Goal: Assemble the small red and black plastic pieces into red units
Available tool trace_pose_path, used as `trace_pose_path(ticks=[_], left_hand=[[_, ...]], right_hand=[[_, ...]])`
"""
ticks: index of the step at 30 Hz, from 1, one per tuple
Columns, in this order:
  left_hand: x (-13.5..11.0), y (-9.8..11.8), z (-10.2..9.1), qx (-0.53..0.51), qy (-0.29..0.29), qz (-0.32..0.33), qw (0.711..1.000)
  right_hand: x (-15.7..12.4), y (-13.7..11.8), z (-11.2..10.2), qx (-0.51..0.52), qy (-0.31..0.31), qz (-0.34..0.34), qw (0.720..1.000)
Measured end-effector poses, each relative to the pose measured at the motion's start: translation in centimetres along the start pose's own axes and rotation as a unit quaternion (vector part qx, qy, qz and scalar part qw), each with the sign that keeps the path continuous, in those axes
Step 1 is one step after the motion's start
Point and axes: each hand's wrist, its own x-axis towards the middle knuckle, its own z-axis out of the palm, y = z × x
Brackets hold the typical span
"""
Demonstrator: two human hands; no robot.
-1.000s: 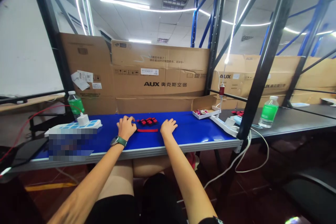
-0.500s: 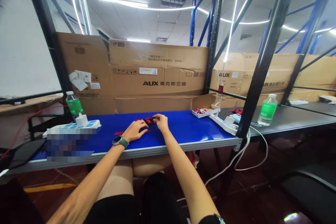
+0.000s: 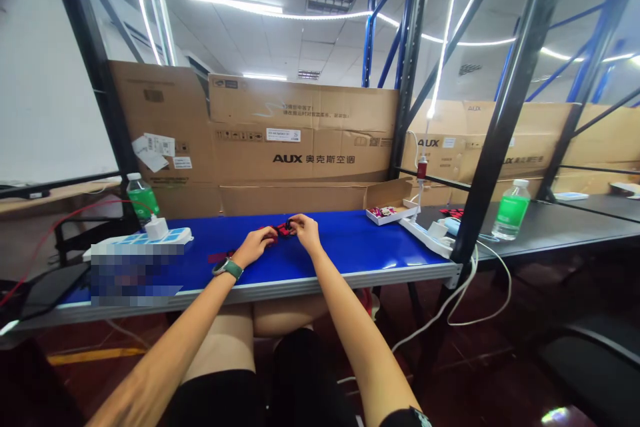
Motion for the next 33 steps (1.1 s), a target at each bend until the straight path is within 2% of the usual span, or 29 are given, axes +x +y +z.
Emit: trace_pose_path(ticks=[5,12,18,24,27,30,33], left_hand=[[0.1,-0.5,-0.2,-0.05,0.026,-0.021,0.998],[0.1,0.0,-0.2,-0.063,0.034,-0.031,0.997],[-0.1,0.1,-0.2,-0.089,0.019,-0.04,0.995],[-0.2,-0.2,-0.2,-0.091,-0.006,-0.035,0.995],[-0.1,-0.3,-0.3,-0.073,0.009,-0.03,0.997],[0.0,-0.4,-0.3,-0.058,0.038,-0.035,0.997],[0.0,-0.6,-0.1,-0.047,0.038,-0.031,0.998]], right_hand=[[-0.6,-0.7,0.4,-0.055,-0.081,-0.011,0.995],[-1.4,-1.1,1.3,-0.045,-0.148,0.0,0.988],[-2.0,-1.4,1.7,-0.038,-0.144,-0.014,0.989],[-2.0,-0.7,1.9,-0.065,-0.17,-0.011,0.983],[-1.7,-0.2,2.0,-0.087,-0.174,-0.016,0.981],[-1.4,0.1,2.0,-0.142,-0.163,-0.047,0.975],[-1.3,0.1,1.9,-0.186,-0.145,-0.076,0.969]])
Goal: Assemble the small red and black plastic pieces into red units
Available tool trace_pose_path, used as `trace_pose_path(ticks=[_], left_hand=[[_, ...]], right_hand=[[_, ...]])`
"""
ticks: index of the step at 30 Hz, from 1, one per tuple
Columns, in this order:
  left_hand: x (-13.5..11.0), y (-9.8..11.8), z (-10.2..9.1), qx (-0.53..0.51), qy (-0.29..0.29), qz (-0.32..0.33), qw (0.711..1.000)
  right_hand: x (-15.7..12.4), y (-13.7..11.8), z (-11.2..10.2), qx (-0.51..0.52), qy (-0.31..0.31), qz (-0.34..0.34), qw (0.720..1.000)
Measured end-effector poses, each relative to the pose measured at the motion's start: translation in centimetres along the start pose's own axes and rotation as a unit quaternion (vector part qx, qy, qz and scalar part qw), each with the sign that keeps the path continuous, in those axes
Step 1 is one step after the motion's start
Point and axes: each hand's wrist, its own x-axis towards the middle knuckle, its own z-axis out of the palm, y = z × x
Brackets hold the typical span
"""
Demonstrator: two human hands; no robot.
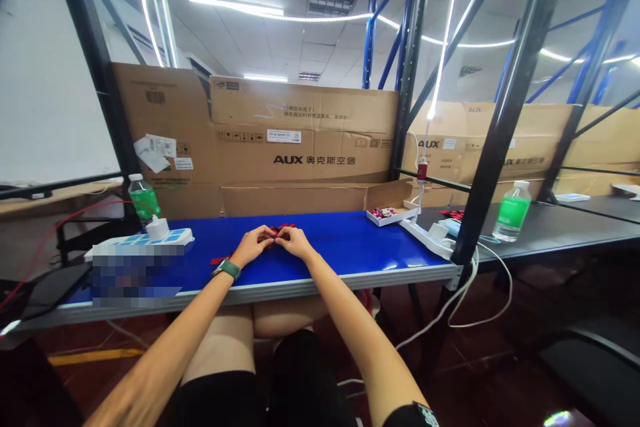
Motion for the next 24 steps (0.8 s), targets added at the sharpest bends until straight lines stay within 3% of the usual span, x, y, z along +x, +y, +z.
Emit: trace_pose_path(ticks=[6,12,15,19,21,24], left_hand=[[-0.2,-0.3,0.4,0.081,-0.006,0.016,0.997],[-0.6,1.4,0.0,0.168,-0.019,0.045,0.985],[-0.8,1.7,-0.2,0.233,-0.006,0.055,0.971],[-0.8,0.4,0.0,0.281,-0.011,0.035,0.959],[-0.7,-0.4,0.2,0.276,-0.035,0.033,0.96],[-0.3,-0.9,0.3,0.226,-0.035,0.028,0.973]], right_hand=[[-0.1,0.0,0.4,-0.037,0.01,0.01,0.999],[-0.1,-0.1,0.8,-0.051,0.07,-0.009,0.996],[0.1,0.1,0.3,-0.048,0.143,0.028,0.988],[0.1,0.6,-0.7,-0.072,0.284,0.078,0.953],[0.1,0.9,-1.1,-0.088,0.317,0.091,0.94],[0.1,1.0,-1.4,-0.099,0.317,0.065,0.941]])
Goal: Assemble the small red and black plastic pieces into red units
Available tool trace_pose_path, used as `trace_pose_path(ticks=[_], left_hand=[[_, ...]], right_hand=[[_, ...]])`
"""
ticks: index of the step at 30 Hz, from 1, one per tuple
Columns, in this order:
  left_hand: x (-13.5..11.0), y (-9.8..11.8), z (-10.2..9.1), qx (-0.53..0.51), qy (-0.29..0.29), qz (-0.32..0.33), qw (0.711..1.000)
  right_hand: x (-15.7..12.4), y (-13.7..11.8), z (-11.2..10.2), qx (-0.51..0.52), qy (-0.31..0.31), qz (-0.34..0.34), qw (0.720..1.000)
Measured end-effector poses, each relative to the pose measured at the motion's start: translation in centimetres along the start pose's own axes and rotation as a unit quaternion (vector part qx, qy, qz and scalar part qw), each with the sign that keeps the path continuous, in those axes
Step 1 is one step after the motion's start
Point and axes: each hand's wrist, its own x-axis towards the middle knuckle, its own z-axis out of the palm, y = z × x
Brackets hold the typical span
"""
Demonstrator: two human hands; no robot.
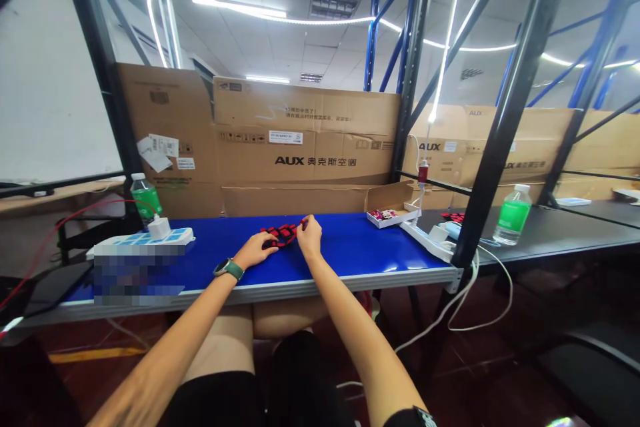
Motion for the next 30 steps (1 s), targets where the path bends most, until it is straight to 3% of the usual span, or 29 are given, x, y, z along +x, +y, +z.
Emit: trace_pose_path(ticks=[5,10,14,18,22,30], left_hand=[[0.3,0.5,-0.7,-0.068,0.053,-0.01,0.996],[0.4,0.7,-1.3,-0.047,0.073,-0.036,0.996],[0.5,0.8,-1.3,-0.028,0.089,-0.034,0.995],[0.4,0.9,-1.4,-0.083,0.119,-0.04,0.989],[0.3,1.0,-1.5,-0.12,0.144,-0.051,0.981],[0.2,1.1,-1.1,-0.16,0.111,-0.02,0.981]], right_hand=[[-0.4,-0.9,0.5,0.056,-0.122,-0.12,0.984],[-0.7,-1.6,0.9,0.066,-0.214,-0.149,0.963],[-1.0,-2.0,0.9,0.087,-0.232,-0.144,0.958],[-1.3,-2.7,0.6,0.136,-0.248,-0.124,0.951],[-1.3,-3.4,0.0,0.111,-0.24,-0.143,0.954],[-1.4,-2.7,0.3,0.052,-0.237,-0.171,0.955]])
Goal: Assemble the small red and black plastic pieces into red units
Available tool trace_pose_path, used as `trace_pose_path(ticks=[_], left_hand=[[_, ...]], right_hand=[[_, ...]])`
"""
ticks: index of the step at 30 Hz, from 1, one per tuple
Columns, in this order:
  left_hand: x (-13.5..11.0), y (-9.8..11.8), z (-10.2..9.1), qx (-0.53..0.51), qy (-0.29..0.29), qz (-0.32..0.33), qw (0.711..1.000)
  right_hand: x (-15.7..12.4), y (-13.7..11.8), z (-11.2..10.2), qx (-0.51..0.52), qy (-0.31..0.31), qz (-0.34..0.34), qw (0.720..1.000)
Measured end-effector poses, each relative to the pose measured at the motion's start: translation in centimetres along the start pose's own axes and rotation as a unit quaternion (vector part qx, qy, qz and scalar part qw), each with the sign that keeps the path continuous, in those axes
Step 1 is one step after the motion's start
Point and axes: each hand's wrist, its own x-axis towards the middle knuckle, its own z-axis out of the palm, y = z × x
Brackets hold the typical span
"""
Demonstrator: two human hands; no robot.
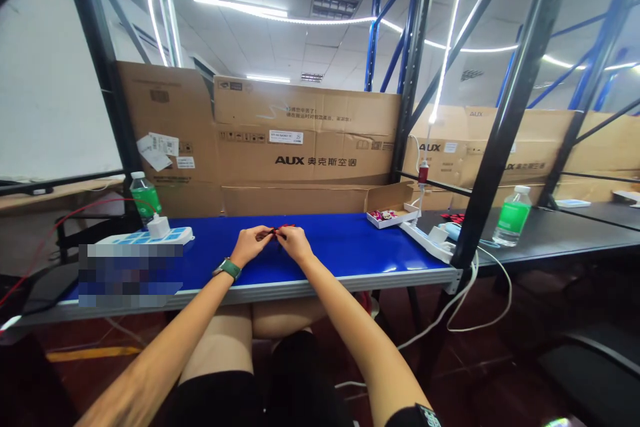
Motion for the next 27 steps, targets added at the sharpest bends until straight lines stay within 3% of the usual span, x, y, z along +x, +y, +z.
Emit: trace_pose_path(ticks=[9,13,17,19,24,27], left_hand=[[-0.1,0.9,-0.3,0.142,-0.058,0.065,0.986],[-0.1,1.2,-0.4,0.14,-0.04,0.054,0.988],[0.0,1.1,-0.5,0.148,0.008,0.023,0.989],[0.0,1.0,-0.5,0.152,0.019,0.016,0.988],[-0.1,1.1,-0.3,0.171,-0.037,0.049,0.983],[-0.1,1.4,-0.3,0.175,-0.06,0.067,0.98]], right_hand=[[-0.1,-0.4,0.4,-0.146,-0.037,0.018,0.988],[-0.2,-0.3,0.2,-0.093,-0.007,0.027,0.995],[-0.1,-0.5,0.1,-0.001,-0.014,0.012,1.0],[-0.1,-0.6,0.2,-0.014,-0.011,0.027,0.999],[-0.1,-0.5,0.2,-0.132,-0.032,0.024,0.99],[-0.1,-0.3,0.2,-0.107,-0.033,0.018,0.994]])
